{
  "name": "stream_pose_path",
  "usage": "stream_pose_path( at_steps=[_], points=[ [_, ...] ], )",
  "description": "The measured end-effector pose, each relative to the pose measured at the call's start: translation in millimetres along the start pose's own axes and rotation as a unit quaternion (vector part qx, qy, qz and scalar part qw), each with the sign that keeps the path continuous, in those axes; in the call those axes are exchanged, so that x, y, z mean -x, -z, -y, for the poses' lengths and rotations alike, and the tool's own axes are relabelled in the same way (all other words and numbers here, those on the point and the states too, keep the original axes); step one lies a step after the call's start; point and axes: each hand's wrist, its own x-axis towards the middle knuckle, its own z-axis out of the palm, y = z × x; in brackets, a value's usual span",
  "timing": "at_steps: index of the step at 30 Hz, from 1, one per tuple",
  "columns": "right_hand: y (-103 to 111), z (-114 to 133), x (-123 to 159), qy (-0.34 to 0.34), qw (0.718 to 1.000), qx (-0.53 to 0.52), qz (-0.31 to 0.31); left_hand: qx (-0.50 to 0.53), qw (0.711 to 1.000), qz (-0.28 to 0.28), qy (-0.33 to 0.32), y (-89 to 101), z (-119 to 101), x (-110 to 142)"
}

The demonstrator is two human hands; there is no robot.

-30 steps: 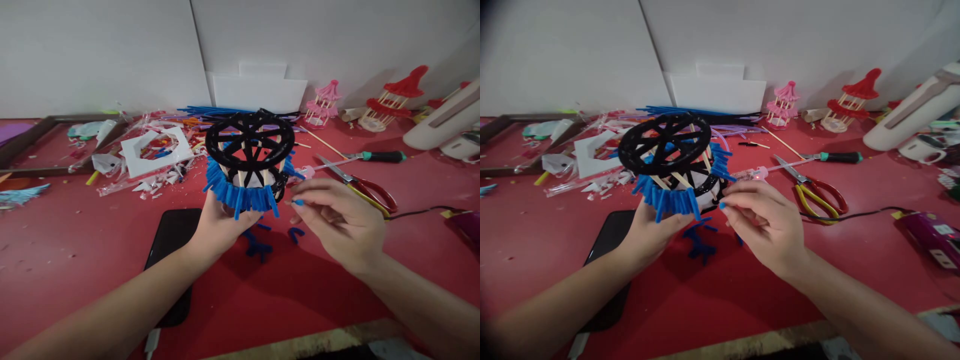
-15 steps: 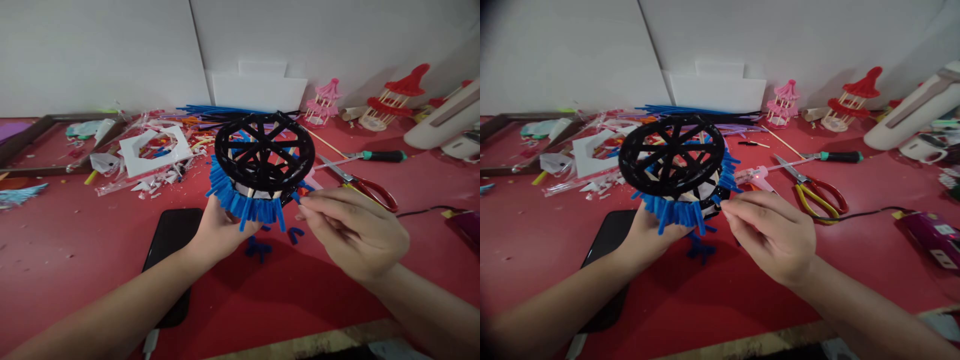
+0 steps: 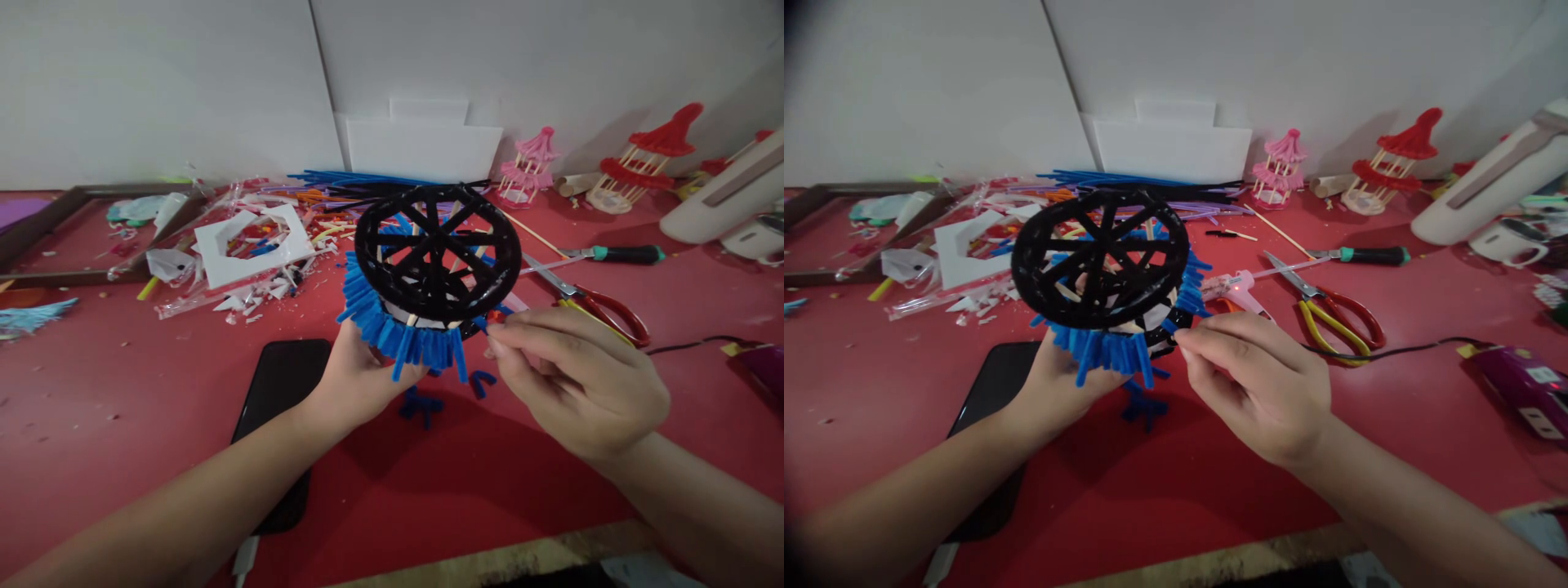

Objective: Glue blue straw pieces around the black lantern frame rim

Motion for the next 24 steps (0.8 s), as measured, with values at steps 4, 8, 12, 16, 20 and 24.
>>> stream_pose_path(
  at_steps=[4, 8, 12, 16, 20, 24],
  points=[
    [-0.6, -0.1, -1.2, 0.0, 1.0, 0.013, 0.001, 0.0, 1.0, -0.003, 0.003, 0.2, 0.3, 0.6],
    [-0.8, 0.0, -0.7, -0.001, 1.0, 0.014, 0.002, 0.004, 1.0, -0.001, 0.005, 0.8, 0.7, 0.4],
    [0.7, -0.1, -1.2, 0.003, 1.0, 0.021, 0.013, -0.004, 1.0, -0.005, 0.011, 1.7, 2.9, 0.6],
    [0.5, 0.5, -2.4, 0.001, 0.999, 0.025, 0.022, -0.004, 1.0, -0.007, 0.001, 1.3, 4.0, -0.2],
    [-0.7, 1.7, -3.3, -0.003, 0.999, 0.033, 0.019, -0.008, 1.0, 0.0, -0.002, -0.6, 1.0, -0.8],
    [0.2, 2.0, -3.8, -0.023, 1.0, 0.003, 0.008, 0.022, 0.999, -0.014, 0.029, -2.2, -2.4, 0.9]
  ],
)
